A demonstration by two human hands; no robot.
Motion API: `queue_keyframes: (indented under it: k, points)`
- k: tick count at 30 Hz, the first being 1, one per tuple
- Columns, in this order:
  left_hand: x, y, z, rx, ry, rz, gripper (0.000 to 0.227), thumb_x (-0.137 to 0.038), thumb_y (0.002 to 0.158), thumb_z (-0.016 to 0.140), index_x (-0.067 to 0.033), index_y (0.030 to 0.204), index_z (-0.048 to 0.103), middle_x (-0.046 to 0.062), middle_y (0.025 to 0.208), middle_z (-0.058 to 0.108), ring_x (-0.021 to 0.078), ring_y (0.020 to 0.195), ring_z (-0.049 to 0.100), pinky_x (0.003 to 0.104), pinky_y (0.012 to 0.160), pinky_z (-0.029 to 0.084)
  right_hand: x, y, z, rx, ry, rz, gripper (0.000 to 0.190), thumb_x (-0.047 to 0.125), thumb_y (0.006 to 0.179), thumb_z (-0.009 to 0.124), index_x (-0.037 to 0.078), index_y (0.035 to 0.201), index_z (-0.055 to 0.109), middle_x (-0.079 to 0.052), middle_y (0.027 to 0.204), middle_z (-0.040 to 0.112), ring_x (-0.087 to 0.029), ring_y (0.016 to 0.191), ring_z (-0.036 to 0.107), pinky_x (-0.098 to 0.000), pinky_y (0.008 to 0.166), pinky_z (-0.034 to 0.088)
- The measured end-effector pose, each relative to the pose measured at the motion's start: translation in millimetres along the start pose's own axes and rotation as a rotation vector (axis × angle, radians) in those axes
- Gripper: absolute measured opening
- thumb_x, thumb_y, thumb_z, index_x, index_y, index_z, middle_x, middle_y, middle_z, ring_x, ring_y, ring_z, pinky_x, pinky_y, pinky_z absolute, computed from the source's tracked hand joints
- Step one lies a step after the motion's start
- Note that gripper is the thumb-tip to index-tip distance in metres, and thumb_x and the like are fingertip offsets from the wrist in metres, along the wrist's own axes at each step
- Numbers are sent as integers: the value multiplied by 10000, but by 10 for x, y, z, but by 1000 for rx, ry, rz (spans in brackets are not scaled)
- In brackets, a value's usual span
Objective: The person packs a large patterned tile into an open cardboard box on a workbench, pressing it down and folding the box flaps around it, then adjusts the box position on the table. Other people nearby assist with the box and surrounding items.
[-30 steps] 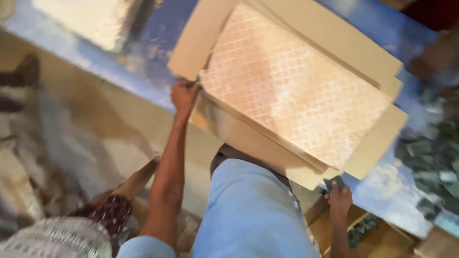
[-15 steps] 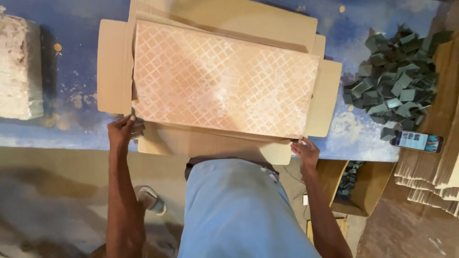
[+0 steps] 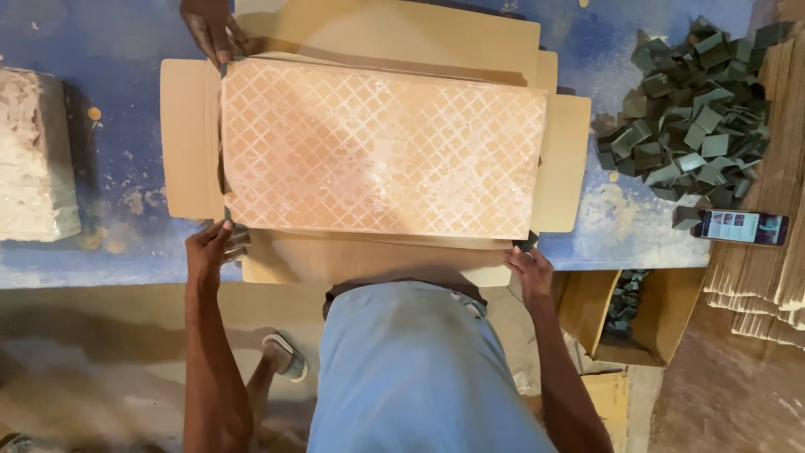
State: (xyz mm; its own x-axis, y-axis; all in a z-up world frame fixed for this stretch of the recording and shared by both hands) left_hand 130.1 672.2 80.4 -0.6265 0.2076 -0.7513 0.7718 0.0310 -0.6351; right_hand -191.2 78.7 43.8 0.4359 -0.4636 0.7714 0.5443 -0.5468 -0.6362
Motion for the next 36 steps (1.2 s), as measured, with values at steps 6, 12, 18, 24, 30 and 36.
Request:
queue_keyframes:
  k: [6, 12, 18, 24, 30, 36]
  points:
    - [-36, -125, 71, -96, -68, 81, 379, -243, 987, 748, 92, 1163, 713, 179, 985, 750, 245, 826, 759, 360, 667, 618, 548, -85, 321, -9, -390, -215, 286, 95, 957, 717, -97, 1165, 675, -191, 970, 744, -268, 868, 735, -364, 745, 621]
    - [54, -45, 11, -189, 3, 70, 302, -203, 962, 756, 56, 1115, 745, 156, 899, 762, 219, 723, 751, 340, 584, 606, 160, 280, -75, 98, -237, -165, 264, 83, 1032, 644, -122, 1196, 613, -199, 1041, 721, -289, 927, 757, -402, 796, 640]
    - [821, 597, -477, -503, 752, 625, 462, -324, 714, 956, -51, 1038, 771, 154, 1042, 764, 266, 925, 718, 346, 755, 560, 2, 416, -414, 7, -125, 82, 482, 140, 956, 756, -94, 1343, 591, -169, 1241, 708, -311, 1093, 717, -446, 952, 620]
    - [981, 800, -449, -158, 223, 45, 656, -471, 796, 960, 84, 1056, 728, 279, 1072, 741, 376, 940, 712, 466, 807, 510, -463, 1042, -993, -163, -354, 319, 538, 402, 926, 813, 42, 1243, 570, -53, 1177, 606, -235, 1129, 578, -454, 856, 543]
    - [826, 677, -425, -279, 176, 62, 843, -436, 664, 1010, 82, 1226, 655, 192, 1205, 691, 255, 1110, 666, 361, 952, 524, -297, 906, -836, -147, -376, 186, 625, 366, 941, 826, -35, 1313, 523, -100, 1201, 517, -249, 1151, 512, -431, 935, 473]
    - [619, 472, -347, -278, 149, 54, 880, -467, 634, 939, 88, 1259, 665, 230, 1278, 711, 310, 1194, 670, 403, 1008, 520, -107, 745, -727, -160, -517, 161, 637, 263, 859, 833, 33, 1389, 565, -57, 1254, 611, -188, 1103, 565, -322, 911, 483]
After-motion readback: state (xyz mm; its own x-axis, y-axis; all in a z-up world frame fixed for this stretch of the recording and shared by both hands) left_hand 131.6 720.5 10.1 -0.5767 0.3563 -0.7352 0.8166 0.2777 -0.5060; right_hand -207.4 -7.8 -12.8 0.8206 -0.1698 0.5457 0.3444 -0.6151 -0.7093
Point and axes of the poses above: each hand's wrist, its own y-axis towards the middle knuckle, its own z-axis out of the palm, x = y × z, the point moved 2 cm from there along y, towards the middle knuckle
